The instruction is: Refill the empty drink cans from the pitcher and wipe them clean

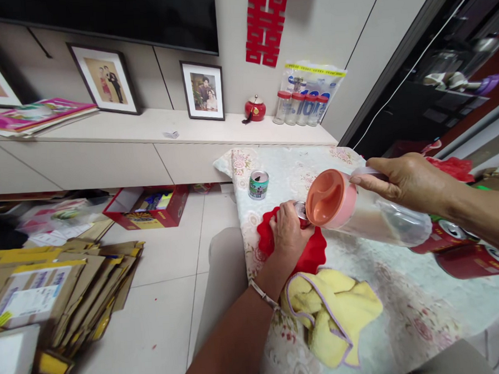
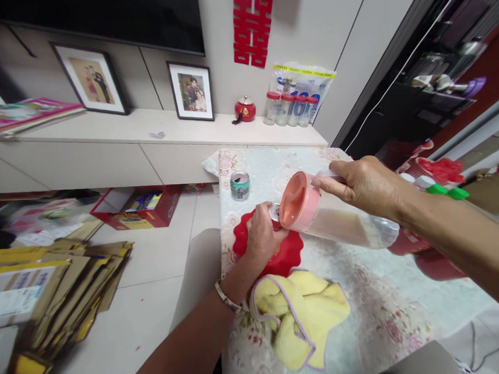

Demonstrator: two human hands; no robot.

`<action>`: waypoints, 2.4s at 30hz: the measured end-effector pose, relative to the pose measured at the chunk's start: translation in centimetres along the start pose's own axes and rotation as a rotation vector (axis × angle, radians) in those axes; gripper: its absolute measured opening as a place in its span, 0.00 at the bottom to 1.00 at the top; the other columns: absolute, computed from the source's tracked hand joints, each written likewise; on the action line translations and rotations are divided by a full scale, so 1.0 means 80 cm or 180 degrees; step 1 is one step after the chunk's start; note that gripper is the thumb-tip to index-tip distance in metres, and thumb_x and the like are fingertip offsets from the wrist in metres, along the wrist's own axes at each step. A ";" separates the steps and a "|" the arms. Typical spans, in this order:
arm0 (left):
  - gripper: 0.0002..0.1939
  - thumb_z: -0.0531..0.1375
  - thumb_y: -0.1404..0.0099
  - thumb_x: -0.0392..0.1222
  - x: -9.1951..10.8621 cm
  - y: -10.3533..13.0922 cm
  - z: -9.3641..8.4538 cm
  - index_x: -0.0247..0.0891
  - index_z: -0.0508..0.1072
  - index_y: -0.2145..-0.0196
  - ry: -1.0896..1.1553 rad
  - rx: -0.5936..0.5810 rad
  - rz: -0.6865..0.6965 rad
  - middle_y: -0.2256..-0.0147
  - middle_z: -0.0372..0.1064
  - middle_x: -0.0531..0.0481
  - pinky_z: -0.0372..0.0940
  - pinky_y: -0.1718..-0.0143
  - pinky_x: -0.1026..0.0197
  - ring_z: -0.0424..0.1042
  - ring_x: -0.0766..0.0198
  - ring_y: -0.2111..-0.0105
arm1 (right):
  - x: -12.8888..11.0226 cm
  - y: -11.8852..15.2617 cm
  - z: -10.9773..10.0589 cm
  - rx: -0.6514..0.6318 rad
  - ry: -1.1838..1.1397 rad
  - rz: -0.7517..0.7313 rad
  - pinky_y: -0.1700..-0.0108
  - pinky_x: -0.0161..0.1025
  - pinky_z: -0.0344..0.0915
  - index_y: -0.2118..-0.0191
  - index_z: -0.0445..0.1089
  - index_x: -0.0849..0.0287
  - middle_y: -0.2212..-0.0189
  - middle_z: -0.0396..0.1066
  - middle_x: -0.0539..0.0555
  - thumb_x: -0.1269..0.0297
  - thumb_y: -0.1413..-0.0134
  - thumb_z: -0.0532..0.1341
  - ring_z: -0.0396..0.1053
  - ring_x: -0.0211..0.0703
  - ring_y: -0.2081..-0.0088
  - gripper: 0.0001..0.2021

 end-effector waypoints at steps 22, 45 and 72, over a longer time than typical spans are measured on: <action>0.30 0.67 0.39 0.39 0.000 0.000 0.001 0.43 0.61 0.42 -0.0035 -0.0019 -0.0036 0.41 0.70 0.40 0.62 0.39 0.46 0.67 0.47 0.37 | -0.006 -0.001 -0.002 0.0024 -0.0047 -0.0068 0.78 0.38 0.45 0.80 0.52 0.52 0.88 0.46 0.43 0.20 0.42 0.42 0.43 0.34 0.83 0.38; 0.30 0.67 0.38 0.40 0.001 -0.001 -0.001 0.44 0.60 0.42 -0.0098 -0.0042 -0.0064 0.41 0.70 0.41 0.61 0.39 0.47 0.67 0.48 0.36 | -0.006 0.000 -0.002 0.0078 -0.0005 -0.0172 0.79 0.37 0.45 0.79 0.54 0.53 0.88 0.47 0.43 0.22 0.40 0.42 0.44 0.33 0.85 0.37; 0.31 0.68 0.38 0.40 0.000 0.000 0.001 0.43 0.59 0.41 -0.0060 -0.0034 -0.0065 0.40 0.69 0.41 0.60 0.37 0.44 0.65 0.48 0.35 | -0.008 -0.001 -0.001 -0.0061 0.0025 0.0119 0.78 0.37 0.47 0.80 0.54 0.53 0.88 0.49 0.44 0.19 0.45 0.40 0.46 0.34 0.84 0.39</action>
Point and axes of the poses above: each hand's wrist, its own y-axis away from the middle knuckle, its own z-axis out of the palm, x = y × z, the point moved 5 cm from there along -y, towards the middle knuckle
